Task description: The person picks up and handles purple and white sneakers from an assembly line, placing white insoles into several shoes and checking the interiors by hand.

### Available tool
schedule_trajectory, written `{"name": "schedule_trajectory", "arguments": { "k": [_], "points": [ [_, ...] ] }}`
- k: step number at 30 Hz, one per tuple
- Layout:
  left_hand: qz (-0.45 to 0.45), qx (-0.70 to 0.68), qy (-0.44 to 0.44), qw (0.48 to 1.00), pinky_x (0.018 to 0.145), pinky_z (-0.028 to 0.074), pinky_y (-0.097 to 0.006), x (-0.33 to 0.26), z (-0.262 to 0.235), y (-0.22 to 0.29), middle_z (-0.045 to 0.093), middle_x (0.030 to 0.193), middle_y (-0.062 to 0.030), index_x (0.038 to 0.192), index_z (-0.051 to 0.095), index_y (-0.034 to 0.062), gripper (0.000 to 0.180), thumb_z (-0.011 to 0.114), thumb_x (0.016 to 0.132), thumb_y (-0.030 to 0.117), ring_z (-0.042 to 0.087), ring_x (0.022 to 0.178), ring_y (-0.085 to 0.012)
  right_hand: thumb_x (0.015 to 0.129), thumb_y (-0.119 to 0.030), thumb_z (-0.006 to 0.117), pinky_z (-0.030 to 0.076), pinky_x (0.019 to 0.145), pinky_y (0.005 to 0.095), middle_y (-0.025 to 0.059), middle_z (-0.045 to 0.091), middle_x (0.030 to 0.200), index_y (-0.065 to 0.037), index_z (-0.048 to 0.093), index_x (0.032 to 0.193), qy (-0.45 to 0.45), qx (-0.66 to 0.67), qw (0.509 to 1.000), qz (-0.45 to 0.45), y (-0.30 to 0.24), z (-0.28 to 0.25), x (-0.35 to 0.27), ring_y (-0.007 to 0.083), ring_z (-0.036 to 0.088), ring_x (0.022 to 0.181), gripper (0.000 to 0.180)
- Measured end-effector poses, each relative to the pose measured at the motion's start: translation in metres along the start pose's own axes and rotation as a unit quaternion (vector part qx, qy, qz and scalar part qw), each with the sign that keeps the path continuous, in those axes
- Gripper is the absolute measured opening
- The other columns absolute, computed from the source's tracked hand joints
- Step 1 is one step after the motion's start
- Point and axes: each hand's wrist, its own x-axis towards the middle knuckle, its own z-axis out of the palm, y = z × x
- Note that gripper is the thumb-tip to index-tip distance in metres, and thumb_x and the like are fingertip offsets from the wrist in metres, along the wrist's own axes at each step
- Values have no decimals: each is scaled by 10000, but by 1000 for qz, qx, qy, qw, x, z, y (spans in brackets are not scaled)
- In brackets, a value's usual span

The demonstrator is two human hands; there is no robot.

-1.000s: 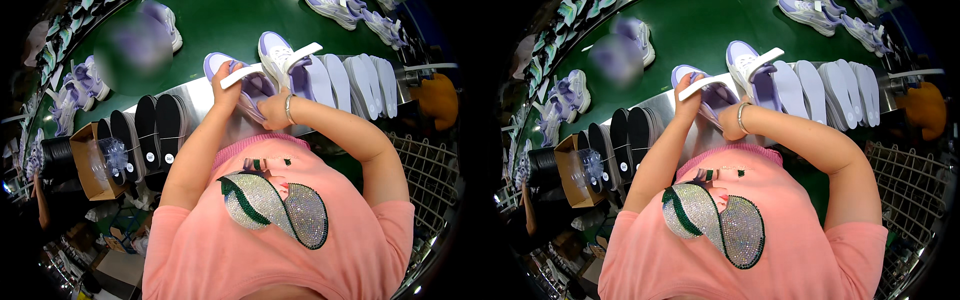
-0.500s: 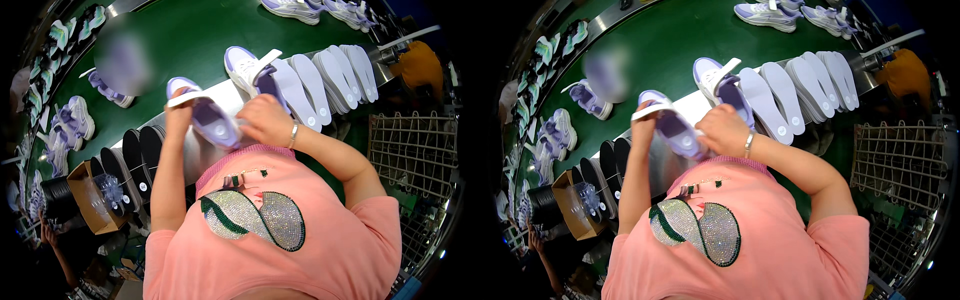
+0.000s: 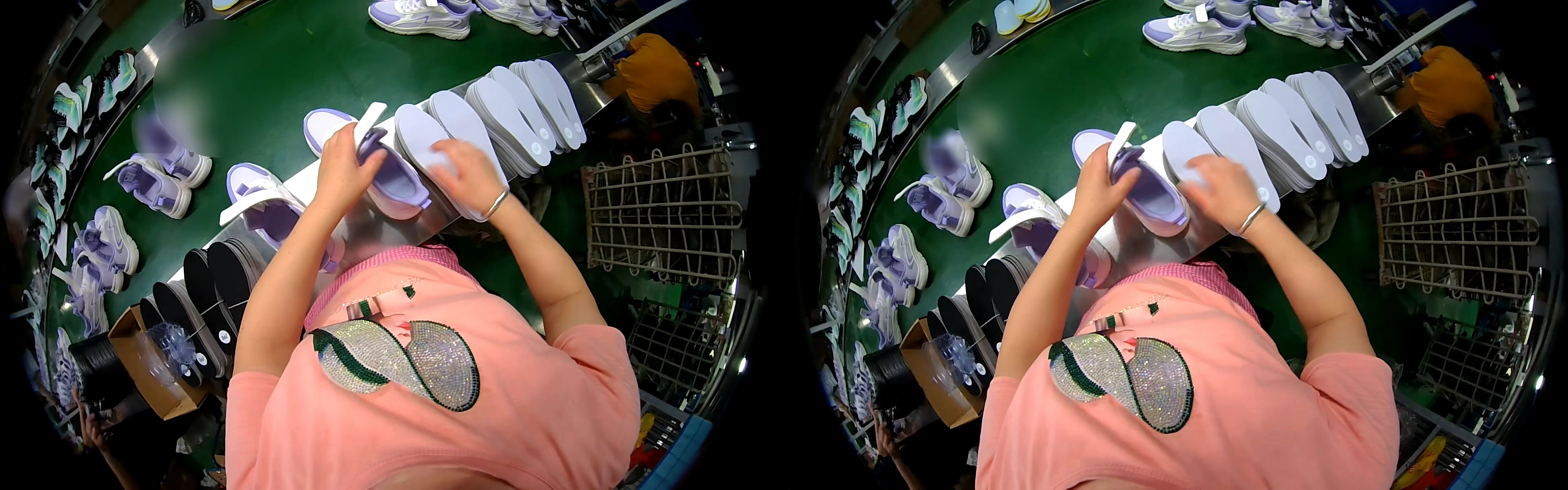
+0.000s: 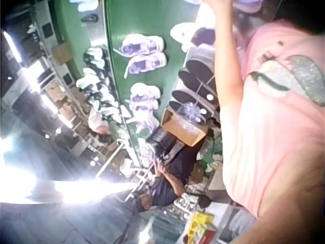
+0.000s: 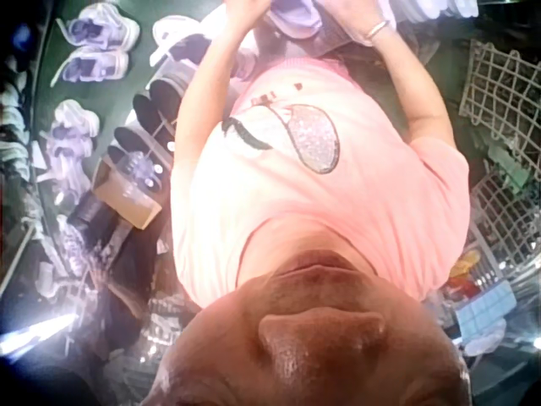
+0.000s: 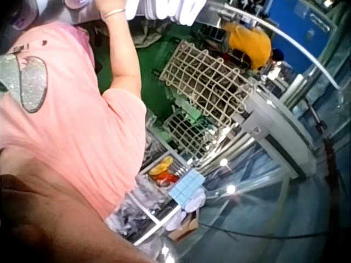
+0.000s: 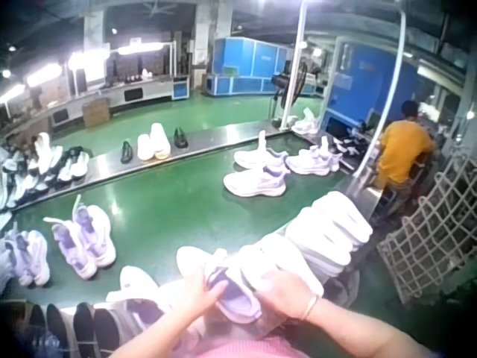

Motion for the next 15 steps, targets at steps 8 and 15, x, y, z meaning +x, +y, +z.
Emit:
{"name": "schedule_trajectory", "arguments": {
  "k": [8,15],
  "points": [
    [-67,-12,-23,997,587,422,-404,0,-7,14,565,690,-190,792,492,-2,297,567,730,278,547,656,-356,668,-398,626,403,751,433,136,566,926,-56,495,940,-48,-286,912,289,77,6,13,283,551,863,455],
    [-217,-173,-5,961,527,389,-276,-5,6,-15,562,620,-84,769,572,-18,292,535,742,271,512,567,-166,663,-315,633,439,651,374,139,548,812,-30,560,789,68,-169,962,202,72,-29,10,277,539,724,320]
  ]
}}
